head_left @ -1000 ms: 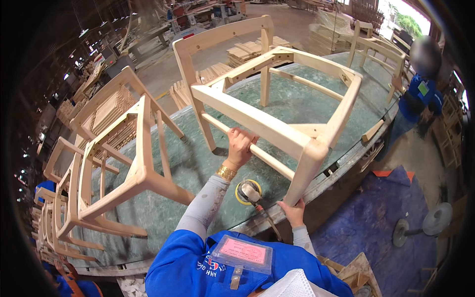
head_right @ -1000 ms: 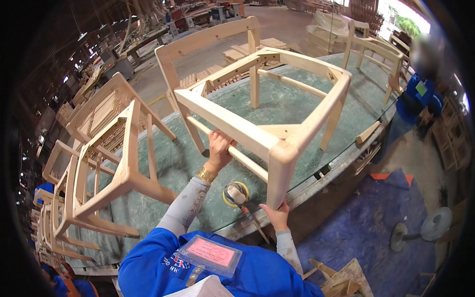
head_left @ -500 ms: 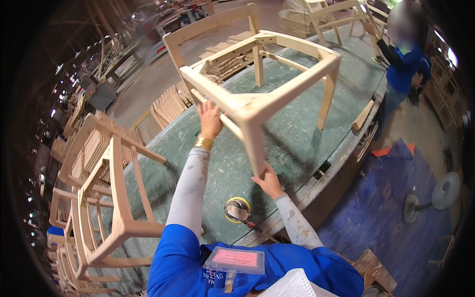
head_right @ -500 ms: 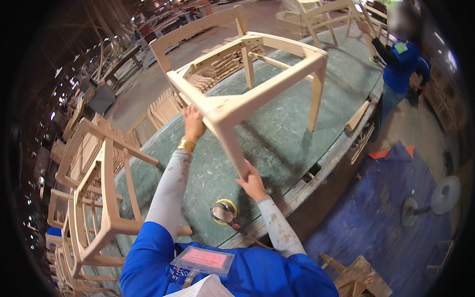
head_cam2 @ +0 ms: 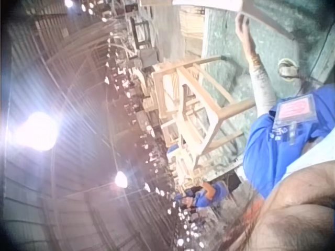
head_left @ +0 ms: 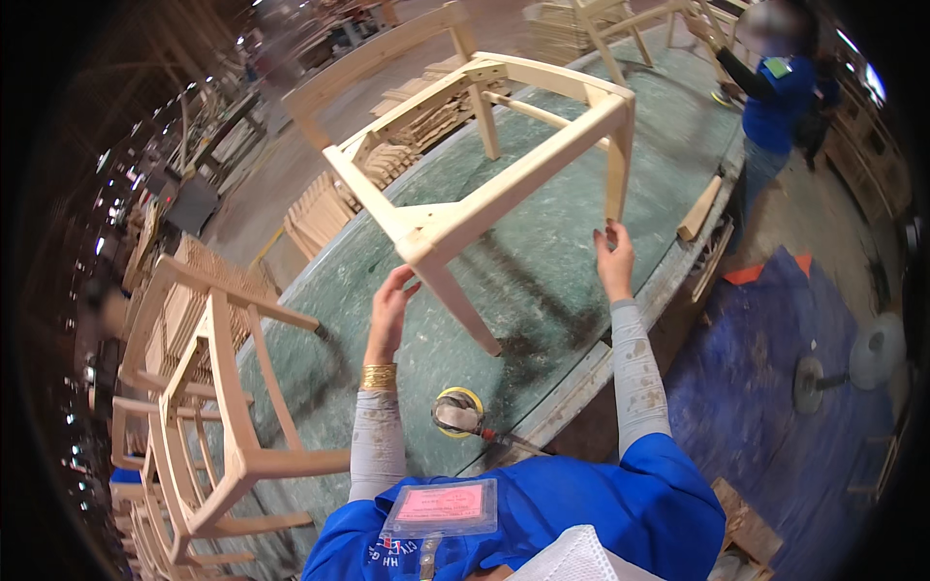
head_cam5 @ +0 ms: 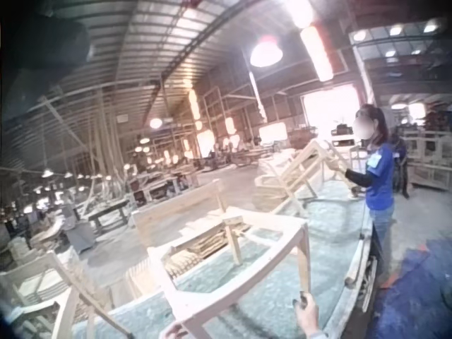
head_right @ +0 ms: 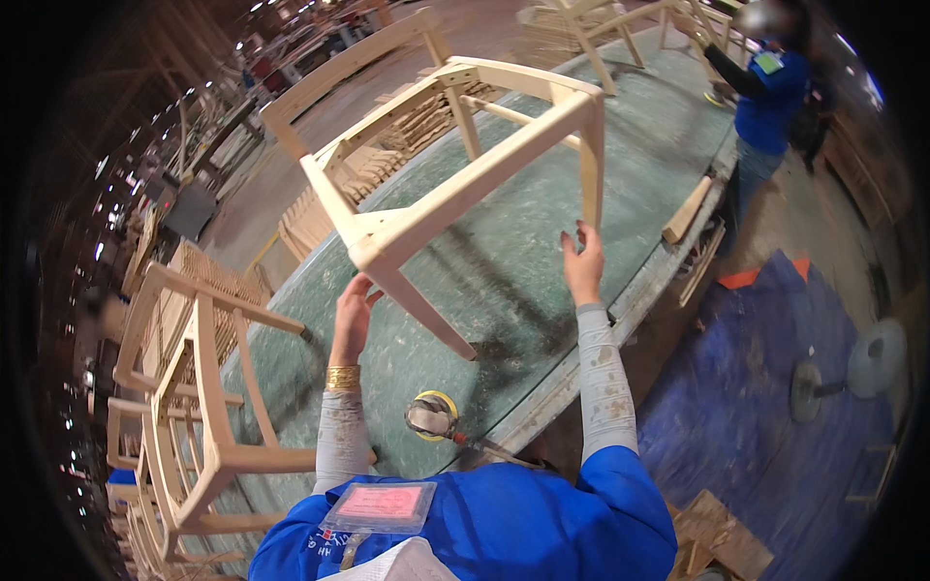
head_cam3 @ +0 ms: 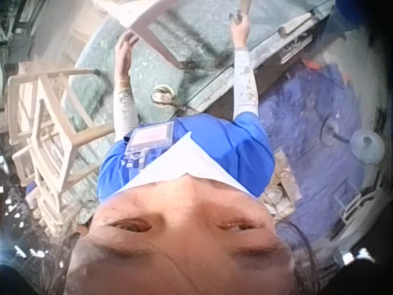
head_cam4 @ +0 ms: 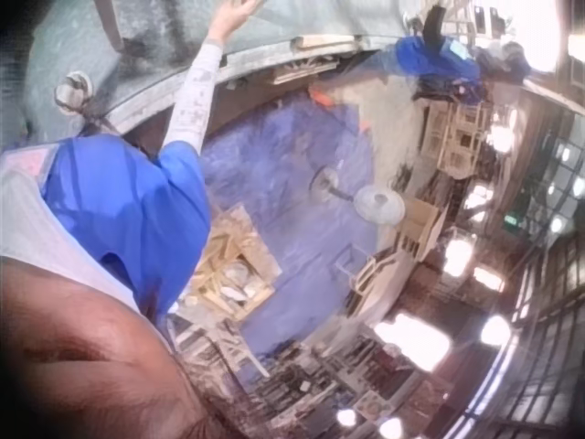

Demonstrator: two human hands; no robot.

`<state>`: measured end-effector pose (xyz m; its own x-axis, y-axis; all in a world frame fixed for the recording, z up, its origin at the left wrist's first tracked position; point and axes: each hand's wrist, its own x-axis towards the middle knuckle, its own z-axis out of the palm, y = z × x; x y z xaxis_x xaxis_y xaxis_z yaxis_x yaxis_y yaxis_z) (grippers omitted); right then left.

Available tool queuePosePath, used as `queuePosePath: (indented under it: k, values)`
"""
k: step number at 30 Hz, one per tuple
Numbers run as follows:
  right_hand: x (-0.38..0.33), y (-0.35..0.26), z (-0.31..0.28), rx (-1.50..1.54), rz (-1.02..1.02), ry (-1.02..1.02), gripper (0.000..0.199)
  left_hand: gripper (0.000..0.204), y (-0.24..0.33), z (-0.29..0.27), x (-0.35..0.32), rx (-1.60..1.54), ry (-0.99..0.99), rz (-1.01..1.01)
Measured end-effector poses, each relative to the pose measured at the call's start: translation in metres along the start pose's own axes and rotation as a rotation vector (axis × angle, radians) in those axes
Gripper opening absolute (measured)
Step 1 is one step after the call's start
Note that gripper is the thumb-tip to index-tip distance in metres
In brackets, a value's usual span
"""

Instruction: The person uses a handheld orbital sander to smooth the surfaces of wooden chair frames. They repeatedly reposition the chair on a workbench to access different legs and rails, then sand each section before moving to the next chair.

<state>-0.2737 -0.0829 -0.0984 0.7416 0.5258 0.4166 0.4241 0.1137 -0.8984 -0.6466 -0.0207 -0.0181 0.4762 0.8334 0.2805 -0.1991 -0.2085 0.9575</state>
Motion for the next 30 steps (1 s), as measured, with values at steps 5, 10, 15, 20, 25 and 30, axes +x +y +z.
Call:
queuePosePath:
  k: [5, 10, 15, 20, 25, 30]
  values:
    - [-0.026, -0.007, -0.001, 0.210, 0.172, -0.465, 0.014, 0.032, 0.018, 0.027, -0.014, 0.266, 0.214, 0.042]
    - [-0.159, -0.045, -0.003, 0.311, 0.295, -0.568, 0.012, 0.016, 0.015, 0.028, -0.108, 0.454, 0.402, 0.044]
    - [-0.257, -0.072, 0.024, 0.346, 0.367, -0.826, 0.010, 0.013, 0.029, 0.020, -0.254, 0.676, 0.458, -0.158]
    - [-0.293, -0.106, 0.093, 0.331, 0.146, -1.119, 0.014, 0.024, 0.040, -0.009, -0.351, 0.653, 0.955, -0.371]
    - [-0.324, -0.166, 0.195, 0.652, 0.344, -1.230, 0.022, 0.058, 0.042, -0.056, -0.347, 0.966, 0.944, -0.176]
    - [-0.366, -0.264, 0.263, 0.642, 0.639, -1.330, 0.043, 0.060, 0.031, -0.067, -0.304, 0.547, 0.953, -0.275]
